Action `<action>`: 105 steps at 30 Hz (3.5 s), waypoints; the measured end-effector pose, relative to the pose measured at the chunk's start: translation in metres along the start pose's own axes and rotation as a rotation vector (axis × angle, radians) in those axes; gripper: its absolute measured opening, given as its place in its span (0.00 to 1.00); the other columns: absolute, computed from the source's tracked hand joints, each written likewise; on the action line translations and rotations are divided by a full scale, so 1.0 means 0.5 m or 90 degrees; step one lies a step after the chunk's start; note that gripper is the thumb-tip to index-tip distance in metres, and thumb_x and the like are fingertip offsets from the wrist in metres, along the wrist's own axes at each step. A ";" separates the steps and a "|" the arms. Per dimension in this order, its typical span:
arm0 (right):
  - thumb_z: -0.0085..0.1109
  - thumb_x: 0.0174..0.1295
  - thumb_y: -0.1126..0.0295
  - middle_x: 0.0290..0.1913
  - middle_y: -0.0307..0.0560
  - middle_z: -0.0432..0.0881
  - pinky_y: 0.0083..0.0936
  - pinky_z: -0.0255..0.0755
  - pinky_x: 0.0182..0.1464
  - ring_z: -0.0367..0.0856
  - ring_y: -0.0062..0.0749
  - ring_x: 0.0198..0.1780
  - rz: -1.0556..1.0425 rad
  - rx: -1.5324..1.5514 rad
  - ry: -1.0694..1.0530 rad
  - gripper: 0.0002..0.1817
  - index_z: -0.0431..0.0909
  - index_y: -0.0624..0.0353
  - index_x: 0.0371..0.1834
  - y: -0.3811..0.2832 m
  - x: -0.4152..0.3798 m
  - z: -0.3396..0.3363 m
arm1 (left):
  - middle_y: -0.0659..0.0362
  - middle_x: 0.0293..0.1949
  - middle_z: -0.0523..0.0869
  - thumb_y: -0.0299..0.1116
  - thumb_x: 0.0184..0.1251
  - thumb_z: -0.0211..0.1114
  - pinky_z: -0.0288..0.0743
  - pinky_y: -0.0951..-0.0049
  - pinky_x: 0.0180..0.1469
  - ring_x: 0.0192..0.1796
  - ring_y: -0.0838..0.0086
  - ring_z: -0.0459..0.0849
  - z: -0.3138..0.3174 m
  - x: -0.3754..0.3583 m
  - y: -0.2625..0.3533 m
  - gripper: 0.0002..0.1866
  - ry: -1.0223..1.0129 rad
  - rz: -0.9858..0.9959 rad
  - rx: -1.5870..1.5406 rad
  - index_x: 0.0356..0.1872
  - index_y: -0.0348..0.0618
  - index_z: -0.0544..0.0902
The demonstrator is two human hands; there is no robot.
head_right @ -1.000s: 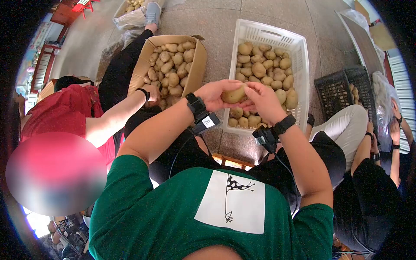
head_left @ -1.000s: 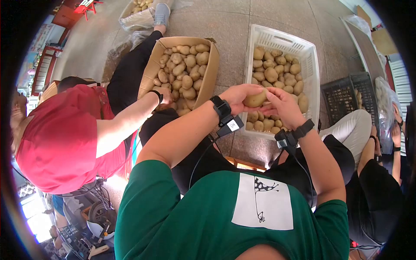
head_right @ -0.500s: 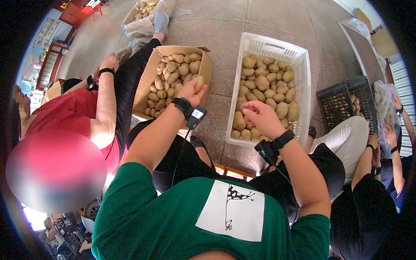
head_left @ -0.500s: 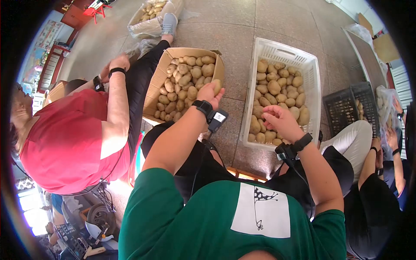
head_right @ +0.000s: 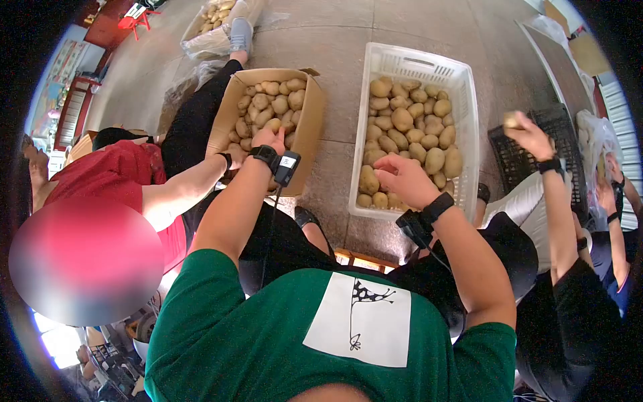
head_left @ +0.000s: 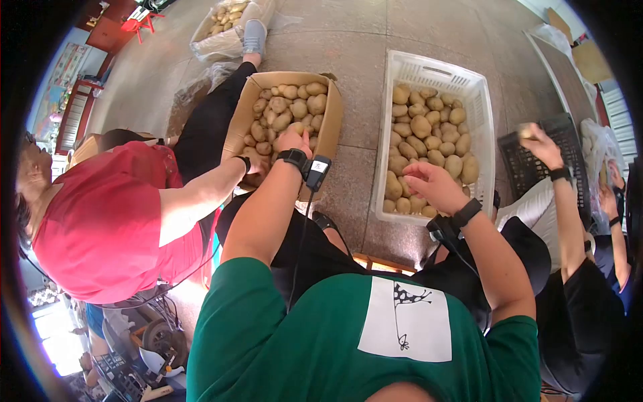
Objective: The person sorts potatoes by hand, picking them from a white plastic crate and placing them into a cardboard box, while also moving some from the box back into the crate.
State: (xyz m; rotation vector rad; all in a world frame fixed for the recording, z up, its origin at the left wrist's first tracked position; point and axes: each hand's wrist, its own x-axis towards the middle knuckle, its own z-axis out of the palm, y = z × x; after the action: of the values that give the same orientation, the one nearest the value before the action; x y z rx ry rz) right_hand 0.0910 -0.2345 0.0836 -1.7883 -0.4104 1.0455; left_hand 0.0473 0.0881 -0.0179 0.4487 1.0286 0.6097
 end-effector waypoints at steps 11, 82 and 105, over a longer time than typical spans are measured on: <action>0.53 0.55 0.68 0.36 0.46 0.77 0.21 0.70 0.41 0.75 0.26 0.39 -0.038 -0.075 0.021 0.14 0.72 0.65 0.41 0.043 0.009 -0.009 | 0.55 0.42 0.70 0.23 0.61 0.43 0.70 0.72 0.48 0.46 0.67 0.70 -0.040 0.104 -0.074 0.09 -0.212 -0.061 -0.071 0.42 0.36 0.66; 0.53 0.46 0.68 0.37 0.60 0.77 0.37 0.69 0.45 0.75 0.50 0.43 0.184 -0.679 0.239 0.15 0.75 0.63 0.37 0.153 0.001 -0.160 | 0.49 0.44 0.67 0.27 0.64 0.47 0.74 0.70 0.50 0.45 0.62 0.73 0.097 -0.242 -0.128 0.16 -0.287 -0.357 0.244 0.51 0.31 0.59; 0.54 0.52 0.75 0.48 0.46 0.68 0.18 0.70 0.42 0.71 0.22 0.44 -0.176 -0.058 0.149 0.21 0.66 0.61 0.51 0.010 0.009 -0.012 | 0.53 0.42 0.72 0.36 0.62 0.53 0.70 0.61 0.50 0.44 0.60 0.74 0.108 -0.298 -0.118 0.14 -0.393 -0.540 0.367 0.42 0.35 0.69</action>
State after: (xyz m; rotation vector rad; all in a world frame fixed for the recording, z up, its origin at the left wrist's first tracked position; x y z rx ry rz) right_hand 0.0975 -0.2373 0.0779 -1.8469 -0.5479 0.6258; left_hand 0.0543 -0.0576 0.0678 0.5915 0.6811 -0.5812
